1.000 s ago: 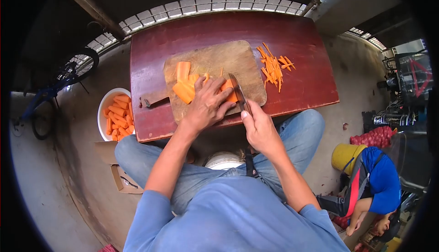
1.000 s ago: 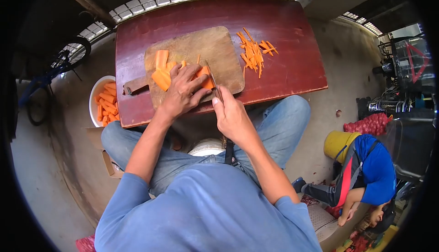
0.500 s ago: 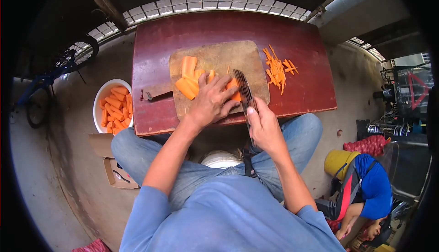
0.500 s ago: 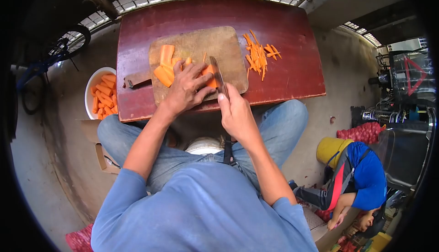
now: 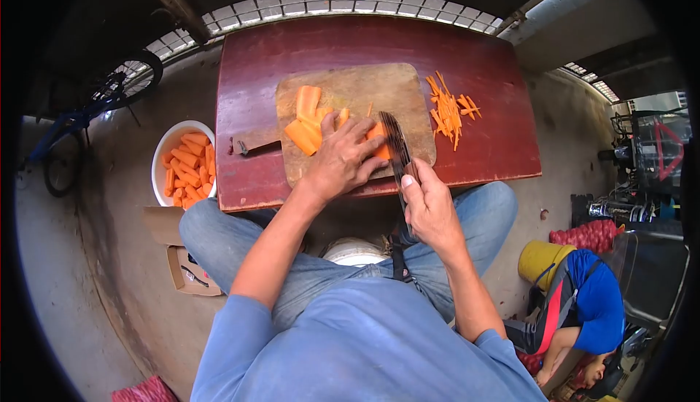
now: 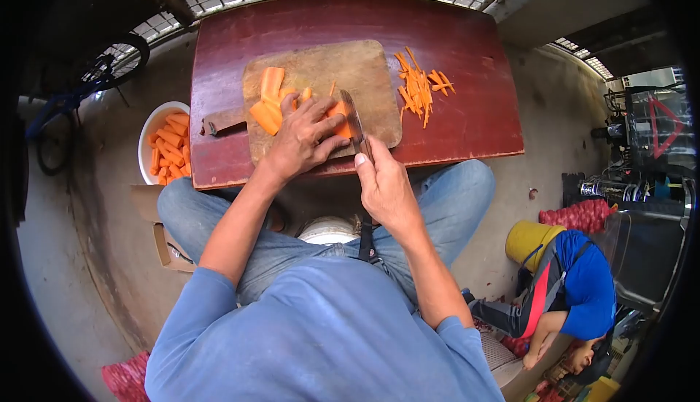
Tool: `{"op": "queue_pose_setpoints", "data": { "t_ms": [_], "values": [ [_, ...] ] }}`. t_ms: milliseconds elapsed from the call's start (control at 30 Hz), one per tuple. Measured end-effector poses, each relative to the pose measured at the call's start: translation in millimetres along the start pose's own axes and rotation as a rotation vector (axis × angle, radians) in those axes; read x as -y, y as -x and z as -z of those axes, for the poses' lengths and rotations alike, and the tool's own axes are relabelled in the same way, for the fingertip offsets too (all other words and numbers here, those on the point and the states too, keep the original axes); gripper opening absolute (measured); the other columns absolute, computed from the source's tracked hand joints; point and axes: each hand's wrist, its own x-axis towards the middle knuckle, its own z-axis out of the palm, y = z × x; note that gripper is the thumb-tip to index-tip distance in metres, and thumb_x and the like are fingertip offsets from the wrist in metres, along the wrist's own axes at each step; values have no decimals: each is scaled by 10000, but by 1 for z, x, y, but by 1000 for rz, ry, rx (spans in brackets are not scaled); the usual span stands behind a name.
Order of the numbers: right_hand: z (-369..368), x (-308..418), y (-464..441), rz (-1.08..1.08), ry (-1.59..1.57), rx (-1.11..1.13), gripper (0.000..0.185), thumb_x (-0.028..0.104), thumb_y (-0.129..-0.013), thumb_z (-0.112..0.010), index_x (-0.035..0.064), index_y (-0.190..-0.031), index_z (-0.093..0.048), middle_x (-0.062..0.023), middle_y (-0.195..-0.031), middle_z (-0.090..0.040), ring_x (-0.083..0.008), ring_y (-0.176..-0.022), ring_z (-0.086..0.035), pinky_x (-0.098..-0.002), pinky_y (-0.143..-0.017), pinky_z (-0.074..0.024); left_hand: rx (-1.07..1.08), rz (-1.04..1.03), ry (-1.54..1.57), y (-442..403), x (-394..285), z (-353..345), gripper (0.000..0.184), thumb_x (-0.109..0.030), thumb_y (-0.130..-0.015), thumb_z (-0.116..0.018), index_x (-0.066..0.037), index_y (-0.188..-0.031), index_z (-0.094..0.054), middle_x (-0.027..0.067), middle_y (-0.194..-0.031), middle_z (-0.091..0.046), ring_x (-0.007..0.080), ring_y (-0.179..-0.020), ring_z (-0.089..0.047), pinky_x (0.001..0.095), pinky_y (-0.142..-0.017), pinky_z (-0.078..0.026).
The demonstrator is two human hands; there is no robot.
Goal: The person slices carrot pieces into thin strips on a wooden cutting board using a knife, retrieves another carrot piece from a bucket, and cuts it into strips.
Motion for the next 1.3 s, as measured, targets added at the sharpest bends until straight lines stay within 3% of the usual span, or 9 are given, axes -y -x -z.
{"op": "queue_pose_setpoints", "data": {
  "t_ms": [100, 400, 733, 933, 1300],
  "values": [
    [-3, 4, -12, 26, 12, 22, 377, 180, -1145, -542, -18, -1460, -606, -319, -1063, -745, -513, -1019, -744, -510, -893, -568, 26, 18, 0, 0, -1, 0, 407, -333, -877, -895, -118, -1212, -809, 138, -1344, -704, 317, -1245, -674, 615, -1197, -328],
    [6, 15, 8, -41, -46, 23, 363, 157, -1140, -539, -14, -1453, -609, -270, -986, -726, -408, -913, -755, -469, -860, -571, 5, 25, 38, 0, -1, 2, 408, -335, -849, -928, -107, -1167, -814, 120, -1322, -712, 315, -1231, -689, 596, -1177, -330],
    [-1, 6, -24, 82, -21, 10, 322, 170, -1130, -544, -53, -1347, -629, -311, -1009, -728, -495, -972, -745, -522, -872, -558, -32, 13, 27, 0, -4, -1, 409, -294, -831, -938, -113, -1178, -821, 139, -1337, -699, 335, -1234, -679, 591, -1185, -315],
    [8, 25, 4, -67, -21, 44, 337, 177, -1136, -555, -42, -1381, -631, -294, -1003, -729, -434, -945, -758, -476, -861, -565, -1, 32, 38, 1, -2, 4, 430, -306, -821, -917, -122, -1196, -813, 149, -1273, -658, 321, -1228, -645, 592, -1171, -310],
    [-1, 5, -22, 30, -12, 27, 329, 175, -1141, -541, -38, -1371, -640, -288, -988, -716, -422, -915, -729, -476, -867, -561, -27, 16, 39, 3, 2, -2, 392, -307, -831, -915, -124, -1163, -813, 124, -1240, -676, 304, -1218, -652, 618, -1184, -292]
  ]
}}
